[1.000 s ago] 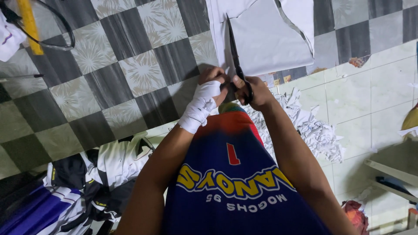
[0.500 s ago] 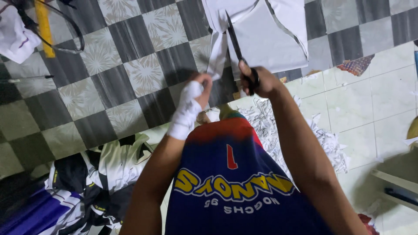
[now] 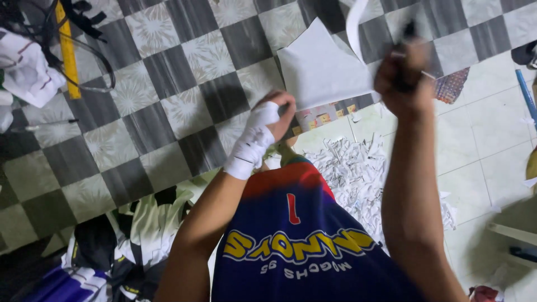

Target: Cutting out pattern pieces from white fabric using large industrial scissors on a checkered work surface.

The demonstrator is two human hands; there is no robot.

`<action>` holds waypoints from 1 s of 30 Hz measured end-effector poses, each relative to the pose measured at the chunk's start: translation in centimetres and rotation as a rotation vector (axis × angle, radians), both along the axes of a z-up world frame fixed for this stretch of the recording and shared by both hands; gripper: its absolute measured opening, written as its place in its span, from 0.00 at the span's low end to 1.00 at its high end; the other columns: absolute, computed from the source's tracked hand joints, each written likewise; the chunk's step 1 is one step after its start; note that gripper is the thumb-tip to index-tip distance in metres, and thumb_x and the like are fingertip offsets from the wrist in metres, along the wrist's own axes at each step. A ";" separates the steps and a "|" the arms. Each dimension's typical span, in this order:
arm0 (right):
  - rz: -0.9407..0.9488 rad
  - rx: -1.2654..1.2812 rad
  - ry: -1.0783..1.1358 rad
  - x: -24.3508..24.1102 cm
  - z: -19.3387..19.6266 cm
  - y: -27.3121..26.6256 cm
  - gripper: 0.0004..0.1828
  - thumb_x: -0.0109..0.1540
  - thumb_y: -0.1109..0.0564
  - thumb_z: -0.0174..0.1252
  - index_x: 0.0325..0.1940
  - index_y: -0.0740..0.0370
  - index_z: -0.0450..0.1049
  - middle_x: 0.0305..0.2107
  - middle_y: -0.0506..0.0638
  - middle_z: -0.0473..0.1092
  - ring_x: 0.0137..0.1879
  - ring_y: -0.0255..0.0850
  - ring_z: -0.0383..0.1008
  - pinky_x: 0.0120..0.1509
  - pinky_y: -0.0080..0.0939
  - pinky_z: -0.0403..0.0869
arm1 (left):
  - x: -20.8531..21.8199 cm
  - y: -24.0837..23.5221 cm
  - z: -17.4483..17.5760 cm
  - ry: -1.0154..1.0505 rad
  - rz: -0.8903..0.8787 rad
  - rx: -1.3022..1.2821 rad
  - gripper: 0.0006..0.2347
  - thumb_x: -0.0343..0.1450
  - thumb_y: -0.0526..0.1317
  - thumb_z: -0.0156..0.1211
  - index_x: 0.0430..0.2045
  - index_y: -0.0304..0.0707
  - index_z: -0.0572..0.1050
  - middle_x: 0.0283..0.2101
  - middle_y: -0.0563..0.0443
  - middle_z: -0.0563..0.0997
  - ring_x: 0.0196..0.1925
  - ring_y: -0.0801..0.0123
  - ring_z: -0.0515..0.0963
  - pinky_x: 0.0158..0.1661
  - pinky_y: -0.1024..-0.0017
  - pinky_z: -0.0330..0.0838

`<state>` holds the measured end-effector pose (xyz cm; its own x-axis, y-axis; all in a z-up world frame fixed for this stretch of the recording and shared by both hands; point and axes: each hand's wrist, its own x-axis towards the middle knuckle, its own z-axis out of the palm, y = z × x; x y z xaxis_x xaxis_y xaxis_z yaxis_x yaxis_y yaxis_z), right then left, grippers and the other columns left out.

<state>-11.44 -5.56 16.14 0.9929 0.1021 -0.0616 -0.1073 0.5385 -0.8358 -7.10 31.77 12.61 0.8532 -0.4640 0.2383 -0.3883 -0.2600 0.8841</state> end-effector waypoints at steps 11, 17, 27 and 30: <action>-1.314 0.486 0.421 -40.1 -9.4 -8.5 0.14 0.61 0.41 0.72 0.39 0.45 0.76 0.26 0.37 0.67 0.34 0.33 0.68 0.43 0.32 0.66 | 10.6 -5.0 -18.9 -0.473 0.047 0.353 0.24 0.73 0.45 0.63 0.68 0.48 0.79 0.74 0.44 0.74 0.72 0.49 0.76 0.66 0.44 0.71; -1.842 1.106 0.644 -43.3 -16.1 -5.6 0.11 0.64 0.54 0.61 0.46 0.56 0.67 0.32 0.51 0.67 0.37 0.44 0.73 0.45 0.46 0.73 | 10.4 -2.5 -13.0 -0.384 0.071 0.460 0.19 0.69 0.43 0.71 0.55 0.44 0.81 0.68 0.42 0.77 0.66 0.41 0.77 0.55 0.37 0.74; -0.663 -1.157 0.911 -15.9 -15.3 -18.9 0.18 0.70 0.39 0.74 0.39 0.51 0.81 0.22 0.46 0.73 0.27 0.42 0.75 0.29 0.44 0.69 | 5.3 -1.8 -13.0 -0.377 0.502 0.713 0.18 0.69 0.50 0.71 0.54 0.64 0.80 0.55 0.60 0.80 0.51 0.57 0.79 0.49 0.56 0.70; -0.475 -1.482 0.754 -5.8 -12.8 -21.7 0.16 0.63 0.46 0.72 0.38 0.62 0.80 0.22 0.59 0.72 0.32 0.60 0.79 0.36 0.59 0.72 | 3.3 -4.3 -5.1 -0.254 0.433 0.661 0.17 0.72 0.41 0.71 0.56 0.43 0.82 0.62 0.41 0.80 0.58 0.38 0.80 0.55 0.48 0.72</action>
<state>-17.19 -27.30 3.29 0.6275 -0.7364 -0.2530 -0.7491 -0.4823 -0.4541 -3.84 27.48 7.55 0.9454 -0.2186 0.2419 -0.3018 -0.8674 0.3955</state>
